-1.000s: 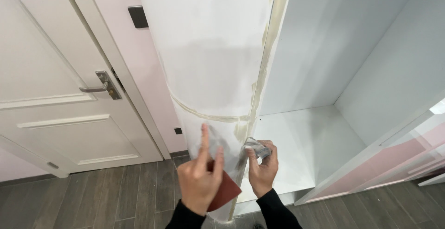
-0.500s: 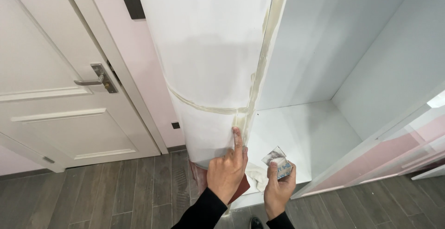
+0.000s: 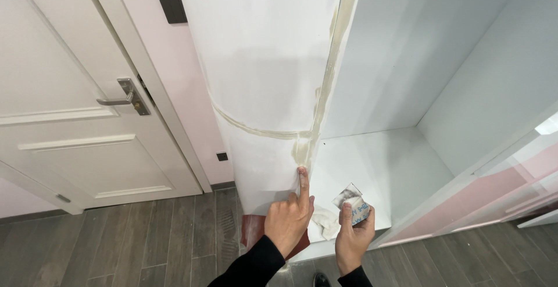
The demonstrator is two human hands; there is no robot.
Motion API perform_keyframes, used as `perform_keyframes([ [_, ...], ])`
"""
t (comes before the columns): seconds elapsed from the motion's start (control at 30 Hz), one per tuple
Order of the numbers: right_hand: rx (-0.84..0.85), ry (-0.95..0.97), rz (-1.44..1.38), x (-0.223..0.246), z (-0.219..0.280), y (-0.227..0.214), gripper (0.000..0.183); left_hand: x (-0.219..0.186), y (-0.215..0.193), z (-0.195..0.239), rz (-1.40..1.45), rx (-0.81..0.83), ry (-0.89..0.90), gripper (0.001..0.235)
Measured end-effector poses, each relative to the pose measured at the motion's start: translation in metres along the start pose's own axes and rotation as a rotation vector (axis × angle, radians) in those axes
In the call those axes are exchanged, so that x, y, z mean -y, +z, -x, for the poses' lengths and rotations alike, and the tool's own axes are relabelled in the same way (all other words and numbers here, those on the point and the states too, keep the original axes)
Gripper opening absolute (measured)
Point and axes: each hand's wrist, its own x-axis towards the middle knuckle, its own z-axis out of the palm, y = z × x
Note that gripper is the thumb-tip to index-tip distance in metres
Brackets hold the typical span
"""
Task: Sanding the curved edge of a white cabinet to smooth out the surface and joints.
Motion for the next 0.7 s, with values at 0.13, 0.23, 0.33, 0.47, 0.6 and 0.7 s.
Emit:
perform_keyframes([
  [0.13, 0.013, 0.039, -0.023, 0.002, 0.004, 0.003, 0.018, 0.002, 0.013, 0.012, -0.082, -0.032, 0.046, 0.084],
  [0.23, 0.019, 0.011, 0.002, 0.004, 0.005, 0.005, 0.019, 0.004, 0.015, 0.017, -0.059, 0.038, 0.067, 0.090],
  [0.33, 0.007, 0.064, 0.003, 0.006, 0.005, 0.002, 0.021, 0.006, 0.012, 0.014, -0.020, 0.014, 0.078, 0.082],
  [0.47, -0.006, 0.036, 0.007, 0.003, 0.004, 0.002, 0.019, 0.012, 0.003, 0.003, -0.090, -0.030, 0.090, 0.084],
  [0.6, 0.004, 0.058, -0.017, 0.002, 0.006, 0.003, 0.018, 0.013, -0.015, -0.017, -0.110, -0.080, 0.072, 0.082],
  [0.7, 0.008, 0.056, -0.029, 0.001, 0.005, 0.004, 0.018, 0.012, -0.033, -0.030, -0.067, -0.010, 0.041, 0.090],
])
